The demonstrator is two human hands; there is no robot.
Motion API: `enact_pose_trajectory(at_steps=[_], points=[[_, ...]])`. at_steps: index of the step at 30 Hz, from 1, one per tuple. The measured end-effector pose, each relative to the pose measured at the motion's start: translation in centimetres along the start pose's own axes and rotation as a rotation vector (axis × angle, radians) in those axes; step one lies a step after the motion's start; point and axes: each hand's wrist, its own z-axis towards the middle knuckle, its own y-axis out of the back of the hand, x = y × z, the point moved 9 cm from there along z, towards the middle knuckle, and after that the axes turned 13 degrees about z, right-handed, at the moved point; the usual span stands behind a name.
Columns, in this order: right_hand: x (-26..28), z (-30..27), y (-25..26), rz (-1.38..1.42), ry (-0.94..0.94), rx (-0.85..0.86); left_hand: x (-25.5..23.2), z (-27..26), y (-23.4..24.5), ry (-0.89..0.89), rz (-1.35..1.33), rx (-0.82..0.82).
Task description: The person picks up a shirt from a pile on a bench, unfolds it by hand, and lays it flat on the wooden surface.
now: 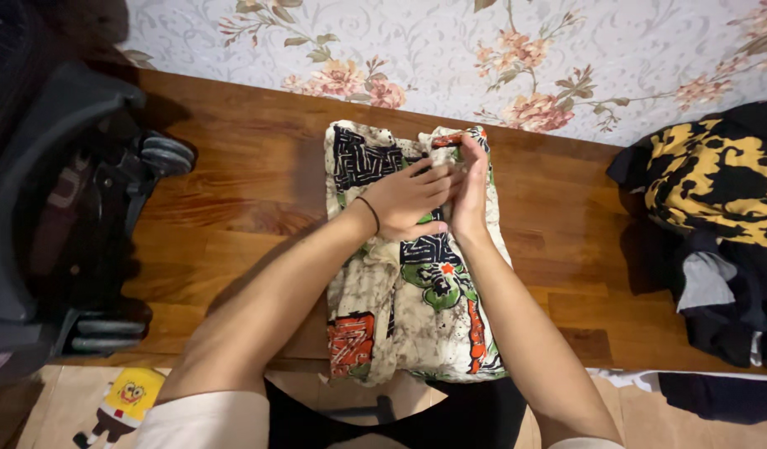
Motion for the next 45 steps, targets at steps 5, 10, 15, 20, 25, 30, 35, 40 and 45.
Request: enact_pose_trajectory(at_steps=[5,10,15,20,25,30,35,40,45], points=[[-1.9,0.0,2.4,0.033,-0.033,-0.111,0.5,-0.1,-0.7,0.053,-0.214,0.003],[0.9,0.3,0.8,0.186,-0.033,-0.178,0.1,0.1,-2.5,0.049,-0.118,0.188],[9.5,-4.5,-6.9,-1.245,-0.060,0.199,1.5,0.2,-3.7,0.114,-0.191,0.354],[13.2,-15.9,-10.7,-1.282,-0.484,0.299,3.0,-1.4,-3.6,0.196,-0.107,0.355],[12.6,-20.0,-8.3,-1.426,-0.538,0.291,4.3,-3.1,-3.0,0.252,-0.079,0.404],[14.9,-21.8,-8.3,-1.371,-0.271,0.148,5.7,-4.0,-2.1,0.296,-0.046,0.446],[13.8,-20.7,-8.5,-1.422,-0.315,0.121,6.0,-4.4,-2.9,0.307,-0.038,0.408],[13.5,-18.3,-8.8,-1.415,-0.315,0.272,7.3,-6.0,-2.0,0.366,-0.048,0.430],[10.8,-15.2,-7.5,-1.425,-0.370,0.464,9.1,-8.5,-1.6,0.455,-0.069,0.438]])
